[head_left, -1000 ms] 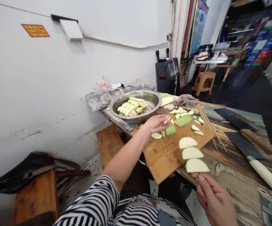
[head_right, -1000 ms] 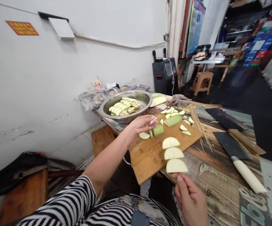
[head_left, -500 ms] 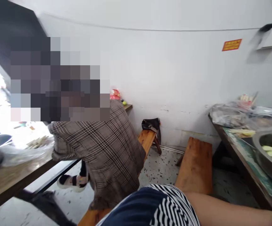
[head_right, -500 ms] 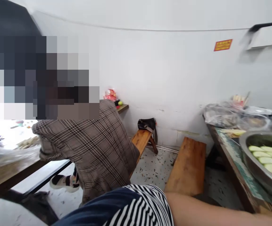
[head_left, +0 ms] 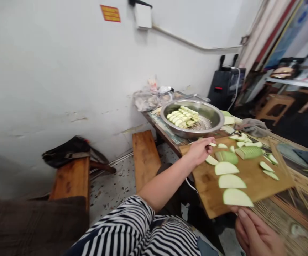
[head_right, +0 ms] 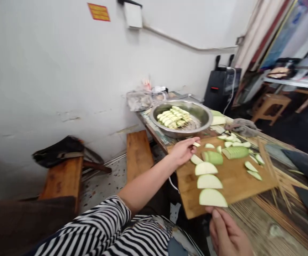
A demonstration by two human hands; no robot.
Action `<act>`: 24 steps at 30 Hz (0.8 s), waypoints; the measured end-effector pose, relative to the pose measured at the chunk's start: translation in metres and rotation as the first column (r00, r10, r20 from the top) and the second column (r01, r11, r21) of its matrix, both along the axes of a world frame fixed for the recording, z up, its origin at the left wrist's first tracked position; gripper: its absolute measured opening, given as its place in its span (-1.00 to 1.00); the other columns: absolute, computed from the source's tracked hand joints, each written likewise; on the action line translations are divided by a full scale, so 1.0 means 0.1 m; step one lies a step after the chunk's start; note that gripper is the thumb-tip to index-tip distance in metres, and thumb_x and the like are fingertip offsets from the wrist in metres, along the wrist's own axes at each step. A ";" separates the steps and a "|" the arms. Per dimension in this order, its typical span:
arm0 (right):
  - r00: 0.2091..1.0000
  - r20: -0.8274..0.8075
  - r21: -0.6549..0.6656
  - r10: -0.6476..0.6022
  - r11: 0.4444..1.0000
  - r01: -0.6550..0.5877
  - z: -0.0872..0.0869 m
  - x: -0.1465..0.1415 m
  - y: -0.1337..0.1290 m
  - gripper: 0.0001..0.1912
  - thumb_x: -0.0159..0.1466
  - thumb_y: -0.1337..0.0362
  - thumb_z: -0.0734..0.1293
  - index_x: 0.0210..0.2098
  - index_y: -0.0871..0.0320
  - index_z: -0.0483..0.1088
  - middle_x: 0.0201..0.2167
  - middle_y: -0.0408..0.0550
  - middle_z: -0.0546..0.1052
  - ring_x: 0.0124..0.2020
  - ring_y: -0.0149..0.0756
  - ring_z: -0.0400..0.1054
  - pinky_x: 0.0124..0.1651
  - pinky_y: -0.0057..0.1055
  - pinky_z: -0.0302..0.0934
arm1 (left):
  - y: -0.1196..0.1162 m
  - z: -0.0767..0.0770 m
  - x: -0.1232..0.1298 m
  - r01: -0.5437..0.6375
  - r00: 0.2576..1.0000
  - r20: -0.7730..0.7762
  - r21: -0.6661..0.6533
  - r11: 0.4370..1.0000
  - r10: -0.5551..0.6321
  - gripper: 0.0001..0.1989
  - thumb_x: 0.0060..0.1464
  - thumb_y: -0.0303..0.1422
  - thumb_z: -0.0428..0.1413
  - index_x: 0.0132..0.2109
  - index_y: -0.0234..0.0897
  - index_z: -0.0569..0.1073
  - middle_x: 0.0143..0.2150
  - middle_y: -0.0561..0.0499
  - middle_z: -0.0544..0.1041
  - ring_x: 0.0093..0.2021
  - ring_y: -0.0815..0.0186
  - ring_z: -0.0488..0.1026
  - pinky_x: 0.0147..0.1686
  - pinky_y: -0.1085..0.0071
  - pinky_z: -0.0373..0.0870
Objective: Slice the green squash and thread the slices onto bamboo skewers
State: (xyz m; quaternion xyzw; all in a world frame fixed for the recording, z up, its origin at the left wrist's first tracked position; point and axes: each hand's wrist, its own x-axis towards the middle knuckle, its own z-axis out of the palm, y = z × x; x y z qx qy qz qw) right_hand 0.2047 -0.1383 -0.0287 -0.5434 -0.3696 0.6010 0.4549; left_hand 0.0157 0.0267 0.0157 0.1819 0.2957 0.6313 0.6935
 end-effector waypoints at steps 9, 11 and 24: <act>0.998 0.038 0.023 0.050 0.998 -0.051 0.04 -0.07 0.03 -0.56 0.08 -0.01 0.39 -0.22 0.22 0.39 -0.68 -0.29 0.11 -0.65 -0.56 -0.06 -0.64 -0.59 -0.17 | -0.15 0.05 0.01 0.129 0.990 -0.049 -0.051 0.990 -0.131 -0.83 0.14 -0.54 -0.01 -0.13 -0.40 0.41 -0.28 -0.14 0.53 -0.25 0.29 0.51 -0.12 0.27 0.39; 0.994 0.096 0.033 0.045 0.998 -0.049 0.00 -0.04 0.03 -0.54 0.08 -0.03 0.38 -0.21 0.22 0.39 -0.68 -0.27 0.15 -0.64 -0.54 -0.04 -0.63 -0.58 -0.13 | -0.17 0.06 0.01 0.126 0.991 -0.026 -0.061 0.990 -0.128 -0.87 0.14 -0.56 -0.01 -0.18 -0.43 0.41 -0.28 -0.17 0.54 -0.22 0.25 0.53 -0.08 0.23 0.39; 0.983 0.131 0.088 0.130 0.986 -0.142 -0.09 0.00 0.03 -0.55 0.14 -0.01 0.32 -0.15 0.22 0.37 -0.70 -0.31 0.08 -0.68 -0.54 -0.08 -0.67 -0.56 -0.20 | -0.26 0.15 0.13 0.093 0.993 0.080 -0.137 0.986 -0.083 -0.86 0.17 -0.56 -0.05 -0.29 -0.47 0.40 -0.26 -0.22 0.55 -0.23 0.23 0.54 -0.05 0.23 0.41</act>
